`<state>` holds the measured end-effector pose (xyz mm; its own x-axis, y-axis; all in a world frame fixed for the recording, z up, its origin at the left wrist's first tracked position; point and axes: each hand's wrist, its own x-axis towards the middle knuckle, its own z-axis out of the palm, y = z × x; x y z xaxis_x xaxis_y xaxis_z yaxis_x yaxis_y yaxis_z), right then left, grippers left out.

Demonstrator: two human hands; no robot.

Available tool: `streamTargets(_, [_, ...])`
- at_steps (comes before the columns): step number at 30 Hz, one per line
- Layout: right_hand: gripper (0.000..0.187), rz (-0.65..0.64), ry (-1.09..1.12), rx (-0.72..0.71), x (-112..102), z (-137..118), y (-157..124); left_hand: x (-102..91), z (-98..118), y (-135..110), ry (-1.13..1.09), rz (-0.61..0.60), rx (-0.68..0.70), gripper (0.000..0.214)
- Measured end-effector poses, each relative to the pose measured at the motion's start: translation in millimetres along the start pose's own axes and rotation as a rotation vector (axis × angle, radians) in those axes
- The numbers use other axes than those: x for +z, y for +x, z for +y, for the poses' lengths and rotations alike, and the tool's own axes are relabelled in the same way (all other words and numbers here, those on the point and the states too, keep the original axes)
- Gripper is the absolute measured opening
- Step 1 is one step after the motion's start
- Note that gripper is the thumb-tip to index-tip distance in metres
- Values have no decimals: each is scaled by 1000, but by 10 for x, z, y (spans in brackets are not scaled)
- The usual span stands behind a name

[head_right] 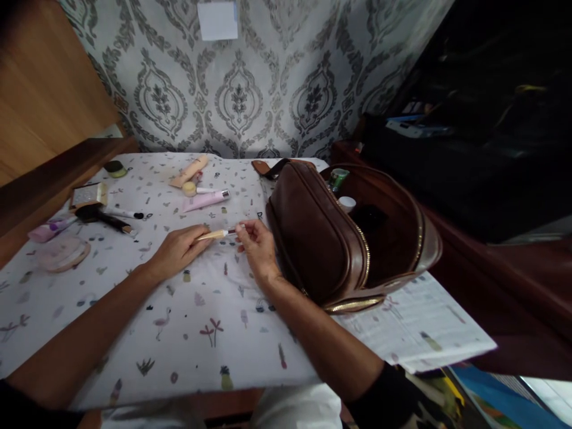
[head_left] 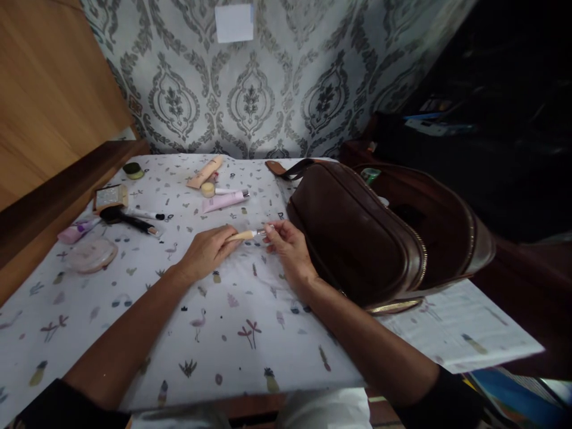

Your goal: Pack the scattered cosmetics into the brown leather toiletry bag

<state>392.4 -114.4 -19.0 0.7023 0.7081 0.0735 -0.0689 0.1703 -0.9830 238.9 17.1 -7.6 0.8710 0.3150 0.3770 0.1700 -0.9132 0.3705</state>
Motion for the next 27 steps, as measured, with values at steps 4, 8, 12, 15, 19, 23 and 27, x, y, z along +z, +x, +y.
streamTargets(4, [32, 33, -2, -10, -7, -10, 9, -10, 2, 1, -14, -5, -1, 28])
streamTargets(8, [34, 32, 7, -5, -11, -21, 8, -10, 1, 3, -19, -8, 6, 27])
streamTargets(12, [34, 36, 15, 7, -5, -34, 1, 6, -8, 2, -24, 50, 51, 19])
streamTargets(15, [34, 45, 12, 16, 1, -55, -11, 16, -17, -1, -3, 101, 70, 12])
streamTargets(19, [37, 44, 60, 61, 3, -81, -21, 27, -25, -4, 31, 137, 60, 8])
streamTargets(23, [43, 25, 96, 108, -10, -78, -15, 39, -26, -3, 61, 144, 17, 6])
streamTargets(27, [46, 14, 100, 116, -20, -61, -2, 43, -30, -2, 67, 152, 13, 6])
